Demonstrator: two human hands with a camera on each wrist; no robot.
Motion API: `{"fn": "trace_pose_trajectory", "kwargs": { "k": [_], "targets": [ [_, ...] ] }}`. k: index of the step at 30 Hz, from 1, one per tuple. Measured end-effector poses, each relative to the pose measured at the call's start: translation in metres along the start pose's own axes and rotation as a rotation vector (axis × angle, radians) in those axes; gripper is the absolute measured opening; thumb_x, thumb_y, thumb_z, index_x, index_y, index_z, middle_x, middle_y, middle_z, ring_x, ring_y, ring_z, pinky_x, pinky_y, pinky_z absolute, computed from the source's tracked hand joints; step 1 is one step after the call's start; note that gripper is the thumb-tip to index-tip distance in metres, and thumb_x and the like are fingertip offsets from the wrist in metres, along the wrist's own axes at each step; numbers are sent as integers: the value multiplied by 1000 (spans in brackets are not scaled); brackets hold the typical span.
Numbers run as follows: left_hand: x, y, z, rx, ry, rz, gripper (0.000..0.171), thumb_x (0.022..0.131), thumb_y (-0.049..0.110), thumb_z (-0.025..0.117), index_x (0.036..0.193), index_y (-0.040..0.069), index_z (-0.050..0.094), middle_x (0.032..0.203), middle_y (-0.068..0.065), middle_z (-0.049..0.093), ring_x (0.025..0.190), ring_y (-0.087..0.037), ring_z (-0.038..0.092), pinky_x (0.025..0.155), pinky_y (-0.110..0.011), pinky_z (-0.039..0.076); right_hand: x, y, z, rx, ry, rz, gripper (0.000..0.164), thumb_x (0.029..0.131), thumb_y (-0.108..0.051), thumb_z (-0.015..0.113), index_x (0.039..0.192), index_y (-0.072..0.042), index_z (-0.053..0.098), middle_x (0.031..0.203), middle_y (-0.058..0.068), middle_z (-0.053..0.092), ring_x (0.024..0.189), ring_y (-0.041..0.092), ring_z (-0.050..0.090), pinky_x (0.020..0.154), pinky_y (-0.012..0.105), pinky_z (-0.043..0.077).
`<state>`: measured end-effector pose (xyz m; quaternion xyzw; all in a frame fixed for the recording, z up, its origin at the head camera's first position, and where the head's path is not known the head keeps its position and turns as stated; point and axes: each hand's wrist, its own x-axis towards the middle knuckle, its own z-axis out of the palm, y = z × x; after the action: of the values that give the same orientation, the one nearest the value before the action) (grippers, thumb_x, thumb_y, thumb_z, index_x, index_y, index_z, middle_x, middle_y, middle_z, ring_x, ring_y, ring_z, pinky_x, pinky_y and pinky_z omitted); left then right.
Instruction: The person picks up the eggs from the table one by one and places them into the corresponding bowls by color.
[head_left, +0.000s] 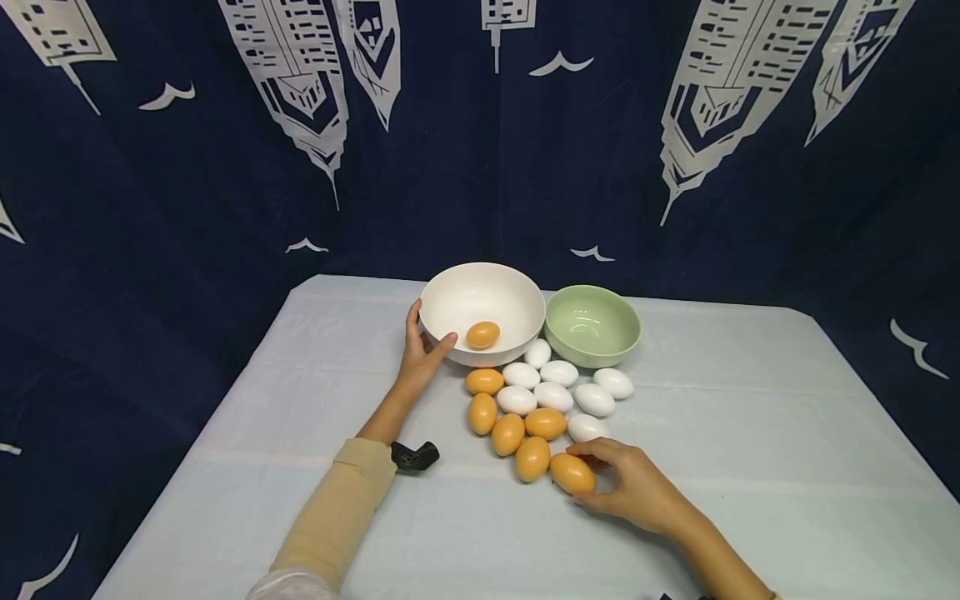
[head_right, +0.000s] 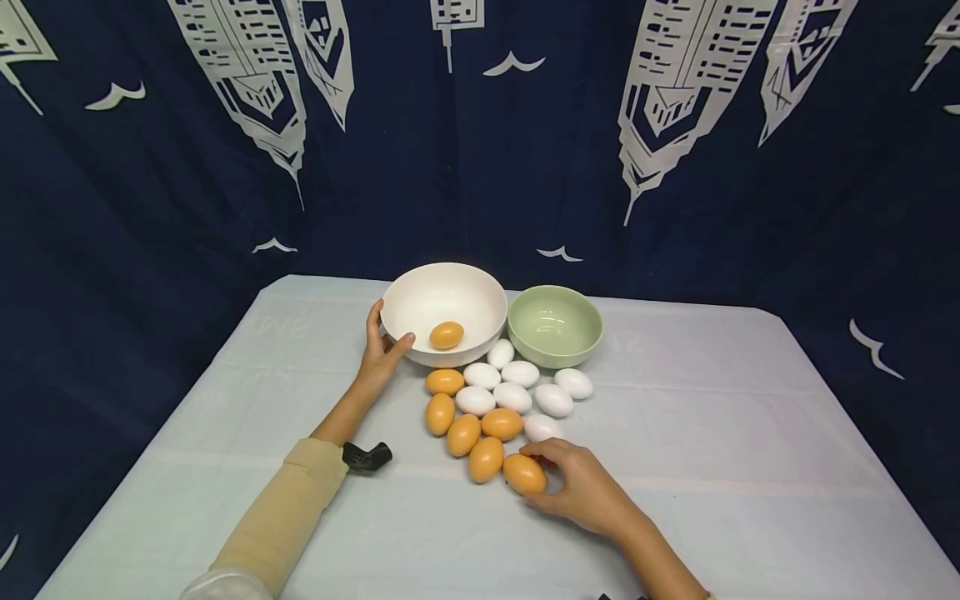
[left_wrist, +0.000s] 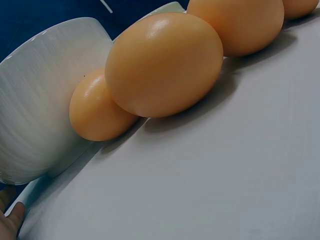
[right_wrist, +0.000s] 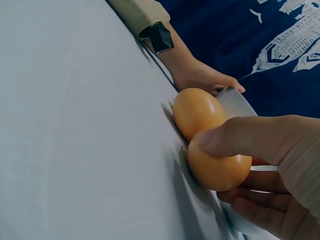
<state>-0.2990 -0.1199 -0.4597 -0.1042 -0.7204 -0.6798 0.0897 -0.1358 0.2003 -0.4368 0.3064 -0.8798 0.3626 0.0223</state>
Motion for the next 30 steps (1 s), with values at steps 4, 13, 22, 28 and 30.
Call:
{"fn": "trace_pose_trajectory", "kwargs": {
  "k": [4, 13, 22, 28, 30],
  "targets": [
    [-1, 1, 0, 5, -5, -3, 86, 95, 21, 62, 156, 21, 2, 161, -9, -1, 139, -36, 29, 112, -42, 29, 0, 1, 1, 4, 16, -6, 48, 72, -11, 87, 115, -6, 67, 109, 0, 67, 93, 8, 61, 79, 32, 54],
    [0, 0, 0, -5, -3, -4, 86, 95, 20, 63, 156, 22, 2, 161, -9, -1, 140, -35, 27, 112, -40, 29, 0, 2, 2, 22, 38, -14, 48, 70, -10, 87, 114, -7, 67, 108, -1, 67, 92, 9, 62, 79, 32, 54],
    [0, -1, 0, -4, -7, 4, 87, 95, 20, 63, 156, 21, 1, 161, -9, -2, 141, -35, 27, 112, -40, 28, 0, 2, -5, 44, 71, -8, 51, 68, -9, 88, 114, -8, 67, 109, -2, 67, 92, 9, 63, 80, 33, 54],
    [0, -1, 0, -8, -5, 2, 86, 95, 19, 62, 156, 21, 2, 161, -8, -2, 140, -35, 27, 113, -41, 28, 4, 0, -8, 69, 92, -24, 51, 69, -9, 89, 115, -8, 68, 108, 0, 68, 90, 10, 64, 80, 32, 54],
    [0, -1, 0, -11, -4, 5, 86, 95, 18, 62, 156, 21, 2, 161, -9, -2, 140, -36, 27, 113, -41, 27, 5, 0, -9, 69, 95, -28, 51, 68, -9, 89, 115, -8, 68, 108, 0, 69, 90, 10, 64, 80, 32, 54]
  ]
}}
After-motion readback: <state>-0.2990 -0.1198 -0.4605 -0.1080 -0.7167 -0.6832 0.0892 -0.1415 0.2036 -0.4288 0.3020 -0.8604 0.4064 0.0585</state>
